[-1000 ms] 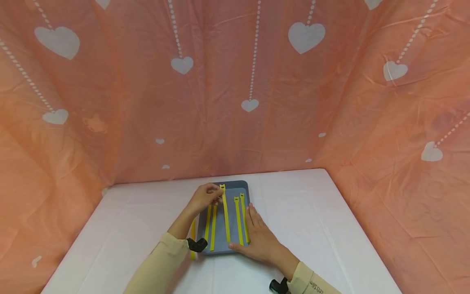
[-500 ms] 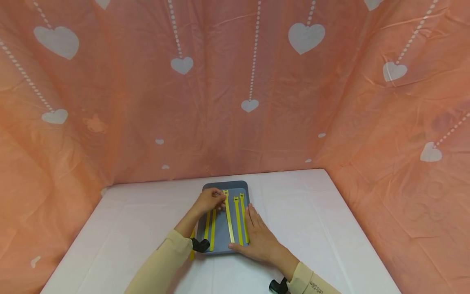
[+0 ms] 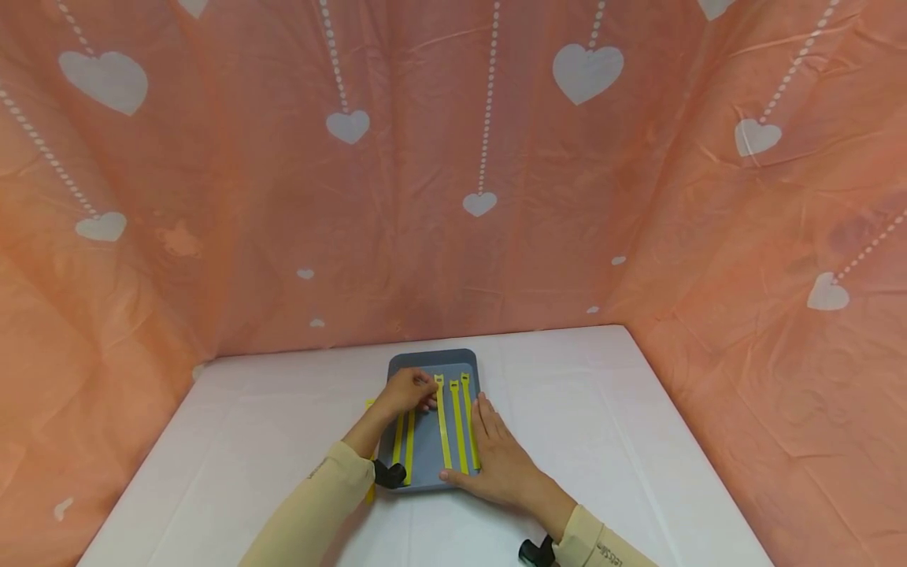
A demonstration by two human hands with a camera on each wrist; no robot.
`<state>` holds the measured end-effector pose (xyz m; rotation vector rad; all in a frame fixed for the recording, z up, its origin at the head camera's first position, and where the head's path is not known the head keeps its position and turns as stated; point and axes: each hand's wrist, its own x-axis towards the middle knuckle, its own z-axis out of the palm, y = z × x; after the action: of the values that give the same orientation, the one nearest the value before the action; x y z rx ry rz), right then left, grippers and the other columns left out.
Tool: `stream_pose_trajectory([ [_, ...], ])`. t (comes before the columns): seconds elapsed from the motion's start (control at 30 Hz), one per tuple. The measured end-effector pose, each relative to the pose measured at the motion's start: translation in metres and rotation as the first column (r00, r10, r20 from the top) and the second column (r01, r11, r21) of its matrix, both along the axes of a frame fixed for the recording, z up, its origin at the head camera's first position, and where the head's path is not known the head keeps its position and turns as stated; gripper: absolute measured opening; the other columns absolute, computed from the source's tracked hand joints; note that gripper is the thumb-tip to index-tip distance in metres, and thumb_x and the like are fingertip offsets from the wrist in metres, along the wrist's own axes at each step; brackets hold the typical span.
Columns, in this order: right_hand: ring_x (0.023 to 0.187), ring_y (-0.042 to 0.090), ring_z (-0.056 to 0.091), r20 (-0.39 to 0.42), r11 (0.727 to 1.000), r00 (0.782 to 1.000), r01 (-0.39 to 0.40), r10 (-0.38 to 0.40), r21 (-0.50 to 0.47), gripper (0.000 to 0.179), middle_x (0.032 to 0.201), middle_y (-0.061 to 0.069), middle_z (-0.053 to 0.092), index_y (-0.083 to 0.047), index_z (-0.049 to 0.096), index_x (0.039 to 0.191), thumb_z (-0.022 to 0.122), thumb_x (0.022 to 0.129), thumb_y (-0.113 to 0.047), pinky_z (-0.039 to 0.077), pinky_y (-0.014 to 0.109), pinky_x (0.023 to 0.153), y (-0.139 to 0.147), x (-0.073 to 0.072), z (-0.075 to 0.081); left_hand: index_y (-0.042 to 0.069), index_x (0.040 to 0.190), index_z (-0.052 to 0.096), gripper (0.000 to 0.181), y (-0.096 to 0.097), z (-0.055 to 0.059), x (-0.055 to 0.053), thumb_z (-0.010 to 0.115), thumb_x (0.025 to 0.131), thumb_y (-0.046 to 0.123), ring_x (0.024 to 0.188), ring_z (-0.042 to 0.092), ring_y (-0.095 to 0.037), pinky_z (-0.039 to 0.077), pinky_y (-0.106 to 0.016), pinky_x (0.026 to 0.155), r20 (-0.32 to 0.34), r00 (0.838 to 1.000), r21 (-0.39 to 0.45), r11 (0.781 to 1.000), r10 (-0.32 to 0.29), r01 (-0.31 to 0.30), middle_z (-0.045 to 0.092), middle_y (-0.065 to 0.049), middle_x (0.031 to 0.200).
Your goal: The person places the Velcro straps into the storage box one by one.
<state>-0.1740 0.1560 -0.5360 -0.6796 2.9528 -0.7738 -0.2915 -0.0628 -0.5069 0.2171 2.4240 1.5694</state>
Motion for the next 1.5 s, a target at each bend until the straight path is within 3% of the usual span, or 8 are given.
stream_pose_trajectory([
  [0.6, 0.166, 0.036, 0.008, 0.031, 1.0, 1.0, 0.003, -0.003, 0.012, 0.128, 0.179, 0.023, 0.0, 0.007, 0.011, 0.168, 0.065, 0.091, -0.08, 0.025, 0.053, 0.131, 0.0011, 0.0006, -0.0003, -0.01, 0.111, 0.072, 0.018, 0.0025, -0.0004, 0.0006, 0.067, 0.105, 0.006, 0.074, 0.077, -0.019, 0.065, -0.03, 0.067, 0.014, 1.0, -0.073, 0.997, -0.012, 0.013, 0.077, -0.015, 0.087],
  [1.5, 0.165, 0.037, 0.01, 0.005, 1.0, 1.0, -0.004, 0.004, 0.01, 0.127, 0.178, 0.025, 0.004, 0.009, 0.013, 0.167, 0.066, 0.092, -0.078, 0.027, 0.054, 0.13, 0.0006, 0.0011, 0.0008, -0.006, 0.1, 0.077, 0.011, 0.0004, -0.0029, 0.0004, 0.074, 0.1, 0.004, 0.067, 0.073, -0.015, 0.063, -0.031, 0.066, 0.005, 1.0, -0.099, 0.995, -0.024, 0.024, 0.078, -0.014, 0.081],
])
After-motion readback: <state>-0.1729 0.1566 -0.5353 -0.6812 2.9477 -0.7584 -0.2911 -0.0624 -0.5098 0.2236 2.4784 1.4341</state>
